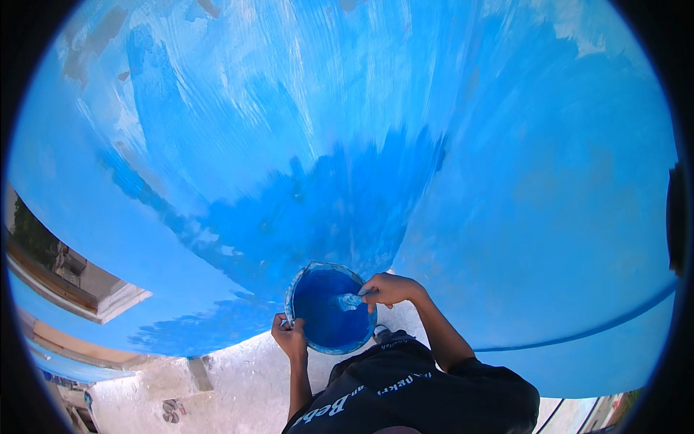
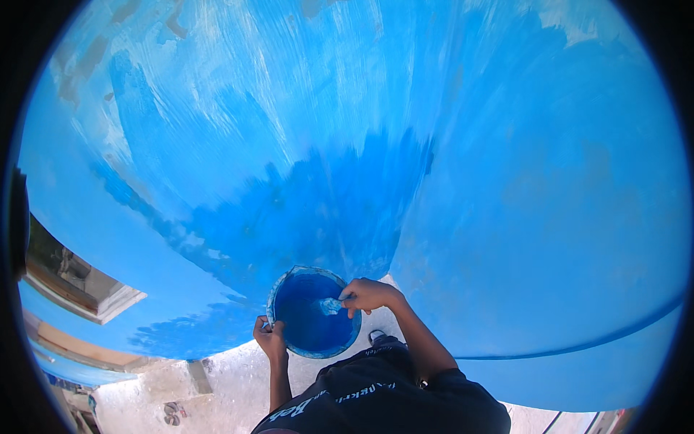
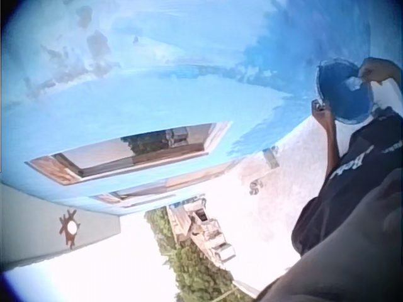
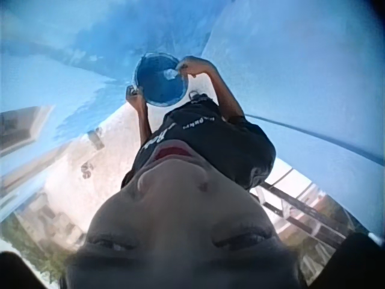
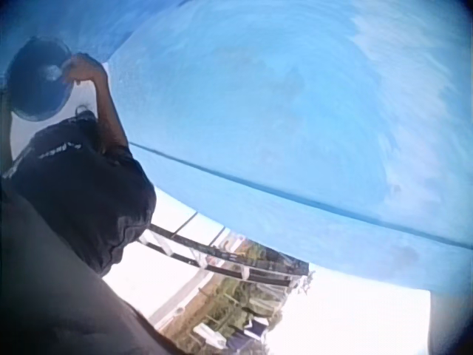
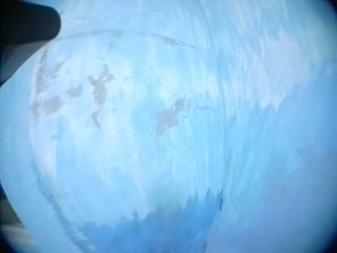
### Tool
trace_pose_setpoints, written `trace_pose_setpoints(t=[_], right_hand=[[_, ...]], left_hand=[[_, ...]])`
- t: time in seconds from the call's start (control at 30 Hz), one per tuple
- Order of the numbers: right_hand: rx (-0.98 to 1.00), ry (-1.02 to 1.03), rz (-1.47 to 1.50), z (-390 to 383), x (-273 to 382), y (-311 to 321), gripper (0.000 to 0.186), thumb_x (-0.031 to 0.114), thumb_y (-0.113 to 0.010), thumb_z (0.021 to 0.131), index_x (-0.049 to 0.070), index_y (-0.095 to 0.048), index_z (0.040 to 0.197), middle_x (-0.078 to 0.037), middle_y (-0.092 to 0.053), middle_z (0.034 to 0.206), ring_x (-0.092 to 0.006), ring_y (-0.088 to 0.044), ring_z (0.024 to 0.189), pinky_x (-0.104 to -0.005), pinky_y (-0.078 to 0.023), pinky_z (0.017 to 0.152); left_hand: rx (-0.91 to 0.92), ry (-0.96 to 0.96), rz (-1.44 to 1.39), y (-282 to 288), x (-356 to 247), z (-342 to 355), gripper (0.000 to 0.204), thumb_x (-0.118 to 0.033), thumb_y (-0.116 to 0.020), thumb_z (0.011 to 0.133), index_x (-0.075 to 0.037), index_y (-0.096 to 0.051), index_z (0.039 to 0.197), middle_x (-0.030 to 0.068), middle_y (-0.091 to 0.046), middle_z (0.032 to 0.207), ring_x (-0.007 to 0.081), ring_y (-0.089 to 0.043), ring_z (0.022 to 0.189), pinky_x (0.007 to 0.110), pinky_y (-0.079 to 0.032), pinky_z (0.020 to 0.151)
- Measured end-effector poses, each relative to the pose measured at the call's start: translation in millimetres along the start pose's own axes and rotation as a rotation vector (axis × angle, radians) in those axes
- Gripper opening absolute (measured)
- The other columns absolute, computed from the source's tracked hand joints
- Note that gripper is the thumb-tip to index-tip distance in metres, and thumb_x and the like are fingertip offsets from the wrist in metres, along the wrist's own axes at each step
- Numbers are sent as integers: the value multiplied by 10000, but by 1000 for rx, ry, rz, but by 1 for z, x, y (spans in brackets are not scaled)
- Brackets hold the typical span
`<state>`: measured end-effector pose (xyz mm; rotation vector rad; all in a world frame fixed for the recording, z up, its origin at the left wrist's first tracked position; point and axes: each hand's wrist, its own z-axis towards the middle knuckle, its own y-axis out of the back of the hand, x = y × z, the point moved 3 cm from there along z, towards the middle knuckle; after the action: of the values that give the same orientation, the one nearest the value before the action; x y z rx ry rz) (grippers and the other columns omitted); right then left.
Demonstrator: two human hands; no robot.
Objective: The person applies blue paint to an exterior wall using a brush, dipping the brush into a bucket repeatedly to apply the paint in broad strokes.
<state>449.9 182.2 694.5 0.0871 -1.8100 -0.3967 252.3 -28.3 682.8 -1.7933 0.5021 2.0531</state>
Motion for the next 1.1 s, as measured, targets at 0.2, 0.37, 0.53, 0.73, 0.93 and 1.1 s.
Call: trace_pose_setpoints(t=[0.2,0.37,0.53,0.73,0.93,1.1], right_hand=[[-67,-290,-373,52,-1,-67,273,175,-603,926,-41,-661,1082,-150,-712,751,-215,-690,577,-352,-541,517],[-328,-92,-26,47,20,-86,294,213,-627,924,-49,-676,1047,-150,-695,711,-205,-695,591,-335,-546,516],[-453,-109,114,52,11,-88,281,217,-614,940,-37,-698,1027,-131,-691,746,-184,-694,606,-307,-549,484],[-711,51,-167,53,26,-84,223,158,-606,920,-34,-707,971,-125,-688,716,-178,-694,623,-313,-549,492],[-553,-18,72,69,12,-101,209,111,-585,901,-64,-696,929,-147,-680,701,-191,-690,591,-310,-551,514],[-562,-26,369,72,26,-95,221,121,-582,892,-59,-706,860,-146,-677,645,-195,-688,562,-310,-552,528]], left_hand=[[110,-61,-3,-5,-18,2,174,49,-632,731,-47,-512,812,-11,-564,559,12,-390,454,211,-249,453],[118,-117,-99,-2,-36,-1,163,55,-629,724,-23,-543,838,-7,-583,585,10,-409,475,202,-284,479],[112,-138,-100,15,-41,-3,162,57,-624,721,-29,-528,819,-8,-582,592,8,-414,486,198,-283,495],[95,-164,-139,30,-49,4,160,56,-616,714,-31,-521,809,-23,-565,590,2,-409,494,189,-285,496],[150,-201,-14,33,-51,-1,166,33,-635,691,-18,-527,807,-41,-531,581,-1,-402,502,184,-290,497],[165,-246,23,42,-36,6,158,24,-640,684,-7,-541,802,-40,-524,574,1,-395,498,186,-296,492]])
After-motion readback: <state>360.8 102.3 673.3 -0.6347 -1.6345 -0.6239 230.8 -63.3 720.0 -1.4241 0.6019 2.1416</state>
